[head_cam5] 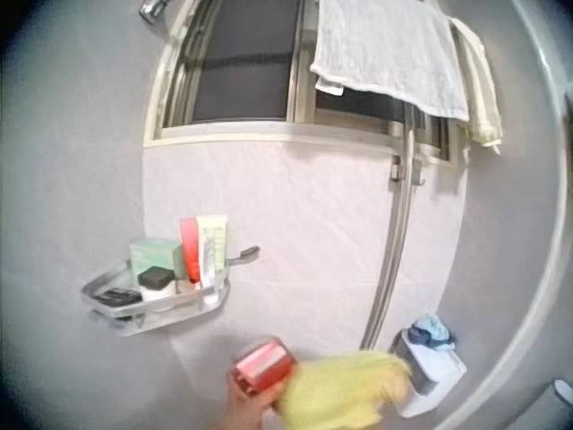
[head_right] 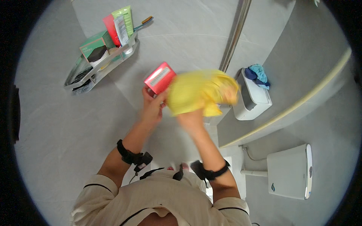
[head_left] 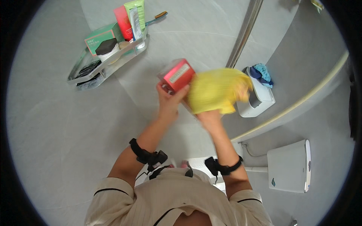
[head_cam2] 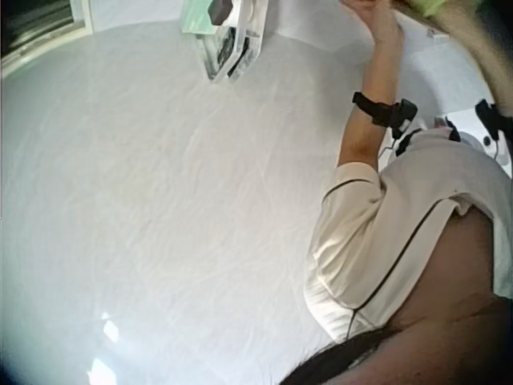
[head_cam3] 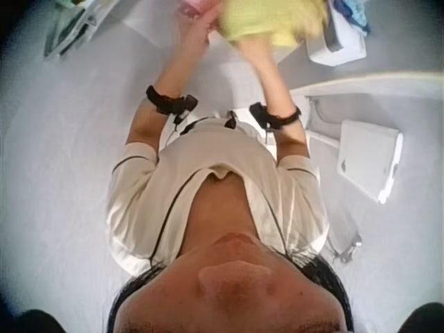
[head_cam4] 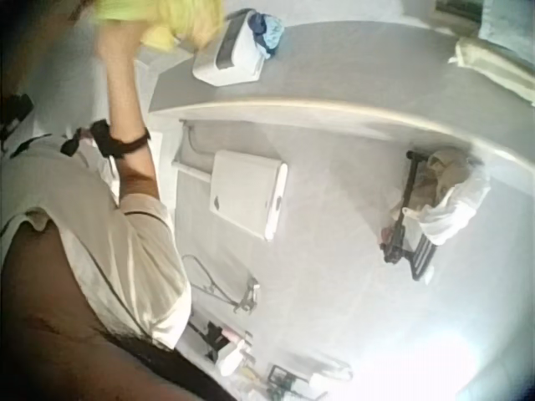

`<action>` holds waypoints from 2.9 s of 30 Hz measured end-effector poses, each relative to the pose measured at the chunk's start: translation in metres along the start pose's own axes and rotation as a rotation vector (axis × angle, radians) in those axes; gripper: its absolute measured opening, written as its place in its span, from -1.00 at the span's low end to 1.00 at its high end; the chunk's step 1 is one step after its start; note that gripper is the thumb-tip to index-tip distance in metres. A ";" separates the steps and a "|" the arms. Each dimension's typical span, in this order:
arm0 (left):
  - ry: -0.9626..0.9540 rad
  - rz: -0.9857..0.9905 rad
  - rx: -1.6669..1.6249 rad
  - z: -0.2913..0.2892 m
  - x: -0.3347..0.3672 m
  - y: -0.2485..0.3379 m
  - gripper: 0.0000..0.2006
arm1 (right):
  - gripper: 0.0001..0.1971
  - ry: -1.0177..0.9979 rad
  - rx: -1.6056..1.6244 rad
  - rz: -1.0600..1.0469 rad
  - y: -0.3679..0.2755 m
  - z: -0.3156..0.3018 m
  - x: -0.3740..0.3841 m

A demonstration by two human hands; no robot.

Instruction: Cleaning the bathroom walls and a toiletries shelf using a yellow cloth.

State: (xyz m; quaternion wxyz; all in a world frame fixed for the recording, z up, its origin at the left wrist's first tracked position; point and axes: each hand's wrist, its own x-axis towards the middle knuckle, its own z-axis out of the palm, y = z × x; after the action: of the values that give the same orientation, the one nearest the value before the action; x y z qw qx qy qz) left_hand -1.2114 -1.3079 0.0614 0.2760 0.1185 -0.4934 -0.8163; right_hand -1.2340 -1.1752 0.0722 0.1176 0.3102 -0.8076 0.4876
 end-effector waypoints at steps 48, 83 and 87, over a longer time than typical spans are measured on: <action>-0.408 0.613 0.414 -0.021 -0.048 0.196 -0.37 | -0.58 -0.831 1.728 0.797 -0.084 0.042 -0.016; 0.627 0.934 1.111 -0.084 0.085 0.273 0.04 | -0.44 -0.492 0.762 -0.114 -0.028 0.041 0.006; 0.321 1.024 1.117 -0.079 0.017 0.249 -0.07 | -0.40 -0.164 0.555 -0.586 -0.058 0.070 0.093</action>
State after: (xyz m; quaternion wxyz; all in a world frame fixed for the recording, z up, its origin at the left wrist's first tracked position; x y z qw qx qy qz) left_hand -1.1054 -1.4661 0.2414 0.5864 0.1140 -0.7792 -0.1897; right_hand -1.2629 -1.2910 0.1248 0.0985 0.5848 -0.5297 0.6064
